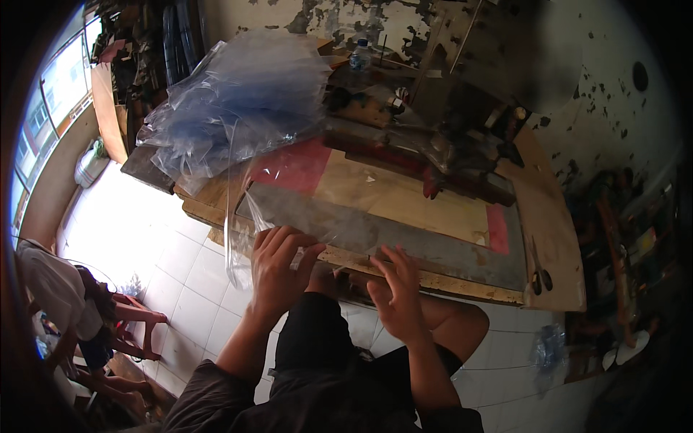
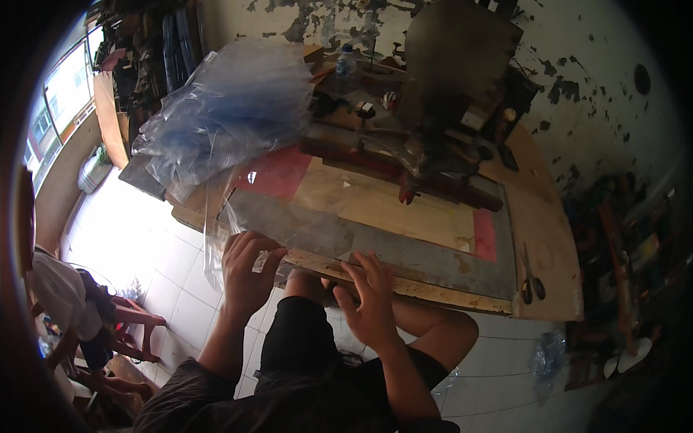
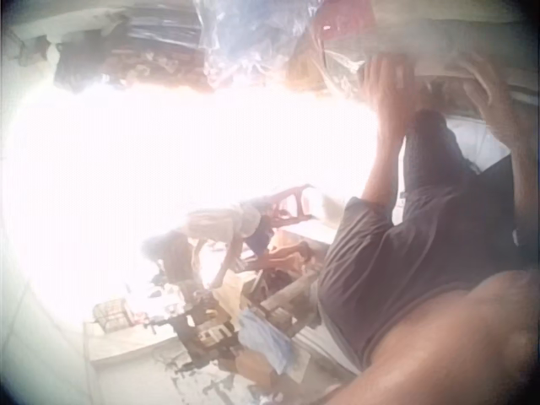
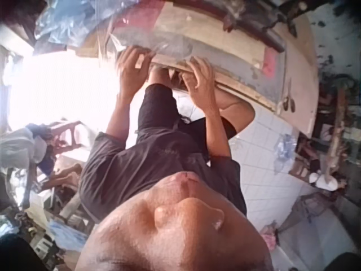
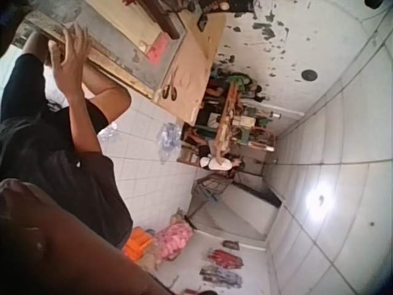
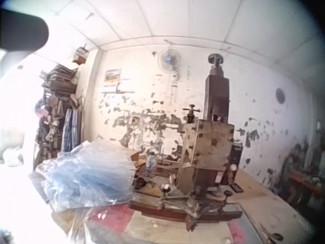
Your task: The person cuts a plastic piece with scissors, aligns a plastic sheet on the table, and presses the heat sealer arm down onto the plastic.
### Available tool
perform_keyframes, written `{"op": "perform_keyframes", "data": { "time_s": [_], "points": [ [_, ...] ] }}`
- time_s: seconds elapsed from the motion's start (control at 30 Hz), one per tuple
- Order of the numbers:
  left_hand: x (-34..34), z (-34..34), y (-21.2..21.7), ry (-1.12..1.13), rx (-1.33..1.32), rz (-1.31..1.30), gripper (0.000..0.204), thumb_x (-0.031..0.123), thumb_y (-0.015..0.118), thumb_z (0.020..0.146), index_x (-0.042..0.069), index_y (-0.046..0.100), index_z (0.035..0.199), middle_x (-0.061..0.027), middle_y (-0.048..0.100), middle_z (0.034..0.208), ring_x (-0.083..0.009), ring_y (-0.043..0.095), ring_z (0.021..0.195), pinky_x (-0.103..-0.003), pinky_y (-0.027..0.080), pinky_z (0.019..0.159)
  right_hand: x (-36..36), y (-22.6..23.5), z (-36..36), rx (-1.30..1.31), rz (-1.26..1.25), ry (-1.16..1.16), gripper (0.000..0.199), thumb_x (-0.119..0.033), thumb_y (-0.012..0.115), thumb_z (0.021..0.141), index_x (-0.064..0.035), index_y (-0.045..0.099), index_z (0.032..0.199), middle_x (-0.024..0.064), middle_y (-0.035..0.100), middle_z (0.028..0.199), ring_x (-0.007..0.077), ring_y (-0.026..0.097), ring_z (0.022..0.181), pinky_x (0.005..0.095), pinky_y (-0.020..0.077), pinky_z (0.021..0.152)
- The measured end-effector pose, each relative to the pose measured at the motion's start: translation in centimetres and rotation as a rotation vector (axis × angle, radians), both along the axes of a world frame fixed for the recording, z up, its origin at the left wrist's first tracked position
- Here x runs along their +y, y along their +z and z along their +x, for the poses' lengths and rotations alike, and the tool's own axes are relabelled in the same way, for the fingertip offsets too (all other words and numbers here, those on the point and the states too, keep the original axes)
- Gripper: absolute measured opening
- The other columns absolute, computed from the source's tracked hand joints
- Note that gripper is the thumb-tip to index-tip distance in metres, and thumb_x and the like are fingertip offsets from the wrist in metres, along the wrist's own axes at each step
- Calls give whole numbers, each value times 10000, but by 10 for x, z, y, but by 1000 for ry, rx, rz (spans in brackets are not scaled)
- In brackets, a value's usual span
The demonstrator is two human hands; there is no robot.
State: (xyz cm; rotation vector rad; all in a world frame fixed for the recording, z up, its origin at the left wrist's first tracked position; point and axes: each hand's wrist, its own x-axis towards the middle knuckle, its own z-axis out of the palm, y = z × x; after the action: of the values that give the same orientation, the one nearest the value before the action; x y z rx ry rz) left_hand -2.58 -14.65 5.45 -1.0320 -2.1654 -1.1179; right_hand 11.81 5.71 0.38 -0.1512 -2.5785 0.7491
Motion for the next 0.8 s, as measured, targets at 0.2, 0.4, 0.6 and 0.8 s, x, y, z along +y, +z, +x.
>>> {"op": "perform_keyframes", "data": {
  "time_s": [0.2, 0.4, 0.6, 0.8],
  "points": [
    [15, 104, -3, -346, -198, 89, 266, 86, 787, 861, 110, 702, 1112, -90, 679, 1088, -294, 641, 1022, -404, 463, 890, -40, -18, 56, 222, -1016, 350, 1390, -743, 772, 820, -1, -31, 1679, 295, 257, 1688, 410, 261, 1581, 525, 244, 1265],
    [27, 137, -7, -902, -853, -85, 636, 122, 700, 997, 8, 438, 1566, -244, 541, 1473, -425, 567, 1362, -473, 510, 1111, 33, -5, 97, 243, -1168, 110, 908, -225, 833, 937, -32, 249, 1605, 230, 640, 1303, 313, 722, 1103, 466, 607, 946],
    [27, 56, 34, -73, 27, 216, 952, 251, 949, 746, 76, 476, 1553, -252, 353, 1617, -437, 378, 1495, -543, 414, 1151, 117, 34, 132, 407, -995, 130, 896, -391, 869, 888, 55, 406, 1511, 178, 713, 1072, 270, 751, 907, 445, 666, 743],
    [52, 14, 51, -638, -750, 223, 622, 300, 781, 977, 0, 531, 1461, -191, 720, 1200, -266, 703, 1127, -385, 554, 969, 126, 51, 131, 365, -910, 82, 1077, -695, 768, 852, 68, 407, 1521, 157, 726, 939, 231, 725, 696, 387, 648, 628]
  ]
}}
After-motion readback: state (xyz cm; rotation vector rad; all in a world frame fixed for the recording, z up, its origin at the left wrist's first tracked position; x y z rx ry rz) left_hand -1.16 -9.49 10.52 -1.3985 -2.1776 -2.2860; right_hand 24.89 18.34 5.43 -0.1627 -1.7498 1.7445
